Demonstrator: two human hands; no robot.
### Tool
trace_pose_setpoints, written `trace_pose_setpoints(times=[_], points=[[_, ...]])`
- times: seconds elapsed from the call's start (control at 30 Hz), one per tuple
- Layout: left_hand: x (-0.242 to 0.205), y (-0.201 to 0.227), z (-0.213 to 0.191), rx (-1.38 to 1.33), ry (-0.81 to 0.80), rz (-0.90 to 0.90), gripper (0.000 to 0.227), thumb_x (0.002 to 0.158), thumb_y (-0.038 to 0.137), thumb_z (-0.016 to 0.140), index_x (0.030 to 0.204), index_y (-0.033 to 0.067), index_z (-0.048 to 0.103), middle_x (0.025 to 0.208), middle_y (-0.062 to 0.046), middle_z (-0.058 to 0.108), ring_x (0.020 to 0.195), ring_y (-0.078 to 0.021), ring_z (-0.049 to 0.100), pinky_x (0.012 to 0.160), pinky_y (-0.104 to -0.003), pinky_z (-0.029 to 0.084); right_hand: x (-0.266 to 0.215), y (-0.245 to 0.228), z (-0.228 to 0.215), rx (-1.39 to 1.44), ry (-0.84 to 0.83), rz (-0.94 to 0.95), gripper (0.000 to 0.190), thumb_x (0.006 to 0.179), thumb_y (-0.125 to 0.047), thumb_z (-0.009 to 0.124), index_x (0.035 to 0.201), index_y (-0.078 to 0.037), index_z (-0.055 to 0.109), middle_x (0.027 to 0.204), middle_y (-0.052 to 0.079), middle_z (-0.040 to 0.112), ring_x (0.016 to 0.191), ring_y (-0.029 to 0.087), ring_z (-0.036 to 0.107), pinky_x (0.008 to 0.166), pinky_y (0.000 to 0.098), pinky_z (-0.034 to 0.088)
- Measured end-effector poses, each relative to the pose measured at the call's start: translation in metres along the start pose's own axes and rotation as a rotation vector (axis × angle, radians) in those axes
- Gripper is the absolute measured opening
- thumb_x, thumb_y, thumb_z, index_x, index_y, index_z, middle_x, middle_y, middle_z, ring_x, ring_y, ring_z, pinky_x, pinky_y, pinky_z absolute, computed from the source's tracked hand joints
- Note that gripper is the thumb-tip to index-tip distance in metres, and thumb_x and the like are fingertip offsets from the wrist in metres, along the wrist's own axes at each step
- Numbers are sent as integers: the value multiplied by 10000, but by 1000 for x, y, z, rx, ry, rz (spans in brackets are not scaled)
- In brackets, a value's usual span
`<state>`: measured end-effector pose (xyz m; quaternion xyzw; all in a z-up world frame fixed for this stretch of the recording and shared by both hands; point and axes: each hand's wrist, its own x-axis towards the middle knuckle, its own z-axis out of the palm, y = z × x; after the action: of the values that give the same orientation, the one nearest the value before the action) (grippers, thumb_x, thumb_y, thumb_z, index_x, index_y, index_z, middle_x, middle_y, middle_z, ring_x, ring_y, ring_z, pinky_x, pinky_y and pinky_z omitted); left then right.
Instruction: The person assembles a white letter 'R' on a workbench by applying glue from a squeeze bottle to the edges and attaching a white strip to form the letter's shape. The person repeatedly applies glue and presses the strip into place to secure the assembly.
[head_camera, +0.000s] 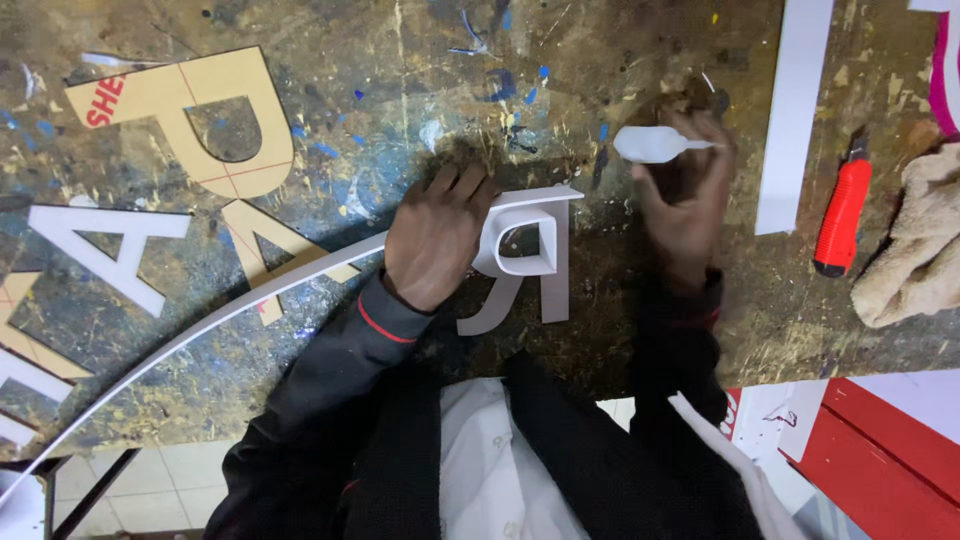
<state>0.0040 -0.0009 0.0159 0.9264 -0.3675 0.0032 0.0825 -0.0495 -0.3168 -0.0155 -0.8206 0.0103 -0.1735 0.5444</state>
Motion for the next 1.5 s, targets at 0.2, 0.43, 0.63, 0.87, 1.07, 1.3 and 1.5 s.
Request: trace_pose_setpoints(times=[0.2,0.43,0.63,0.87,1.07,1.3,1.5], points=[[-2,-3,23,-6,39,17,143,1193,227,614,1245,180,740,1244,22,648,1091,-181,655,710,-341,499,-55,-11,-35,90,110,22,267,1143,-112,717,1246,25,512,1094,174,600,1072,375,703,1067,482,610],[-9,-2,34,-6,76,6,145,1169,177,633,1248,158,753,1210,7,682,1101,-202,693,738,-342,554,-12,-94,8,-774,-364,-435,145,1158,-244,805,1254,-136,817,1077,59,721,1061,268,762,908,413,680],[1,0,3,24,35,-9,182,1167,172,618,1258,137,771,1257,-17,695,1148,-207,693,779,-343,586,16,-114,17,-795,-546,-318,278,1201,-161,734,1437,-14,731,1238,188,643,1202,444,723,826,580,687],[-1,2,7,-6,27,-13,200,1193,148,581,1272,127,763,1284,-32,699,1136,-218,701,759,-341,564,32,-88,21,-815,-760,-378,261,1230,-163,656,1445,-48,750,1183,218,715,1130,476,752,811,606,700],[-2,1,24,-40,33,-44,193,1178,147,627,1295,108,776,1267,-58,730,1160,-242,738,758,-359,588,38,-87,22,-888,-883,-330,206,1210,-95,654,1350,11,762,1234,228,714,1137,460,717,909,621,645],[-9,6,35,-10,88,-172,167,1173,208,696,1278,117,788,1174,-75,765,1121,-255,780,819,-369,629,31,-69,18,-969,-924,-419,225,1174,-147,712,1384,-83,759,1255,134,680,1183,378,745,753,492,730],[-55,-20,19,118,-57,-311,434,986,459,913,1237,128,790,1108,-73,762,1106,-279,791,838,-408,676,34,-76,21,-982,-912,-472,179,1206,-151,663,1310,-52,770,1232,129,683,1173,349,757,722,425,726]])
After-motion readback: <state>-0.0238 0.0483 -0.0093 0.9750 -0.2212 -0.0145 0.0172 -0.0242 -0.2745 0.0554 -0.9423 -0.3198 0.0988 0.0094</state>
